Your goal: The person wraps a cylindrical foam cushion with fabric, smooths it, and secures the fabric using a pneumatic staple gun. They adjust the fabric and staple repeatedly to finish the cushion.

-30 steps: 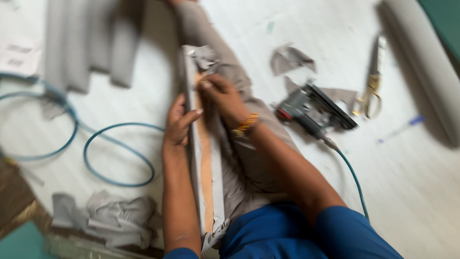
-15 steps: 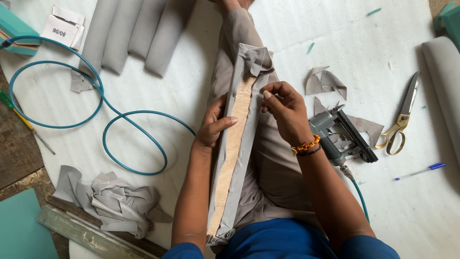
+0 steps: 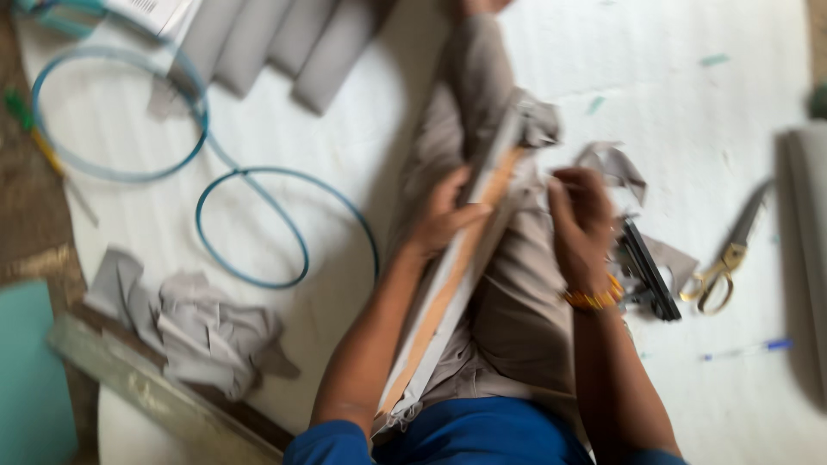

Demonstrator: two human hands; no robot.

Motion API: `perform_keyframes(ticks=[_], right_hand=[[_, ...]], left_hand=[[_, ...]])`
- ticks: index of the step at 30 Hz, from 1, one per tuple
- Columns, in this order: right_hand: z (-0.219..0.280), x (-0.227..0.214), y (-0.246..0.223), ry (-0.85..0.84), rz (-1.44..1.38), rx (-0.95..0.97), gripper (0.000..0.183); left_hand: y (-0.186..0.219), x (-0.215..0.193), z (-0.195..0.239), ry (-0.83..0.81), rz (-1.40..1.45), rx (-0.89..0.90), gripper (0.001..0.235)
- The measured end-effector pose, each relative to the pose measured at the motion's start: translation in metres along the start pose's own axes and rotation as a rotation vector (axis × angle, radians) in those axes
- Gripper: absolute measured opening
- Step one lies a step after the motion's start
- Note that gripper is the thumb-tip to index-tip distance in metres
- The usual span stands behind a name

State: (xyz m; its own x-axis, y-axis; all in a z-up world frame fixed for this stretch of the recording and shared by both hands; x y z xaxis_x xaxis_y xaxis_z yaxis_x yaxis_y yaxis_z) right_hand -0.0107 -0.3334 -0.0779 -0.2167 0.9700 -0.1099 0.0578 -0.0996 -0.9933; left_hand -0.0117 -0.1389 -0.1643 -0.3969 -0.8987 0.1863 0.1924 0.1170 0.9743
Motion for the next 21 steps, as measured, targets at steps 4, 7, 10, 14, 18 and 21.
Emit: perform_keyframes(ticks=[4,7,10,14,18,21], right_hand=[[0.073,-0.017,-0.053,0.136,0.256,-0.064,0.008],[0.104,-0.026,-0.046,0.173,0.381,-0.048,0.007],[0.123,-0.021,-0.020,0.195,0.469,0.032,0.007],[0.135,-0.036,-0.018,0.157,0.530,0.099,0.007],[0.147,-0.059,-0.032,0.104,0.558,0.120,0.007],[0.151,-0.052,-0.029,0.091,0.558,0.122,0.008]], left_hand=[[-0.003,0.053,-0.014,0.144,-0.594,0.035,0.079],[0.007,0.114,-0.023,0.211,-0.879,0.086,0.082],[0.017,0.150,-0.022,0.224,-0.840,0.009,0.069],[0.034,0.163,-0.023,0.149,-0.927,-0.050,0.069],[0.028,0.172,-0.031,0.010,-0.937,-0.113,0.076],[0.029,0.175,-0.029,0.018,-0.960,-0.083,0.076]])
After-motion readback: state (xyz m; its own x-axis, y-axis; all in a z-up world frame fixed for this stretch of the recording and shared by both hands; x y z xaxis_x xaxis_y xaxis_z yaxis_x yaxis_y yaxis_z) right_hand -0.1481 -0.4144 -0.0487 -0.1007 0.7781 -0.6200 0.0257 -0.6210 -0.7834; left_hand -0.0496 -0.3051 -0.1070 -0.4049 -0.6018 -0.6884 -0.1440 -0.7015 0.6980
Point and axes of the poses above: each hand's wrist, its own z-axis away from the middle knuckle, its own x-axis out of the palm, y = z × x, the point moved 7 cm from there along -z, towards the middle knuckle, and after that the axes turned 13 degrees about -y, right-handed, at the moved point
